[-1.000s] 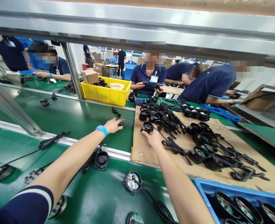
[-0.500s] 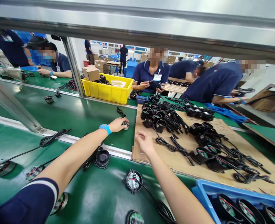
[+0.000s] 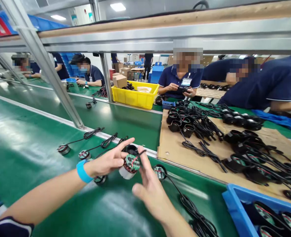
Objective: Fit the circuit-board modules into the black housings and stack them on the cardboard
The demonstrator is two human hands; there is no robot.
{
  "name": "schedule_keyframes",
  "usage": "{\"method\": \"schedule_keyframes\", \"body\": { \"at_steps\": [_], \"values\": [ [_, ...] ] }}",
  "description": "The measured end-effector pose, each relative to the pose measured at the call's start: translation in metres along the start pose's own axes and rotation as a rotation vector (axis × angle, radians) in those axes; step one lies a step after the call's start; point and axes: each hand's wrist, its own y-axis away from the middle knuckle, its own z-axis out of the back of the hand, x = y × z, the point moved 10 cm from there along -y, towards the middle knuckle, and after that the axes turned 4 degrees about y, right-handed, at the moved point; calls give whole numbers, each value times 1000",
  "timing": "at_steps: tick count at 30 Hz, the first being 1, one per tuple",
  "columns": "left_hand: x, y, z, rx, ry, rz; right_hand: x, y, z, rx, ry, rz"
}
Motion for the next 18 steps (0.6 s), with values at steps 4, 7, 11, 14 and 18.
{"method": "schedule_keyframes", "body": {
  "at_steps": [4, 7, 11, 14, 18],
  "values": [
    [35, 41, -24, -2, 180, -11, 13, 60, -25, -160, 258, 136],
    [63, 57, -50, 89, 240, 17, 21, 96, -35, -265, 429, 177],
    [95, 70, -77, 194, 328, 83, 35, 128, -36, -369, 541, 161],
    [111, 75, -87, 244, 364, 128, 45, 143, -33, -443, 554, 150],
    [118, 80, -94, 289, 326, 164, 43, 150, -35, -466, 471, 90]
  ]
}}
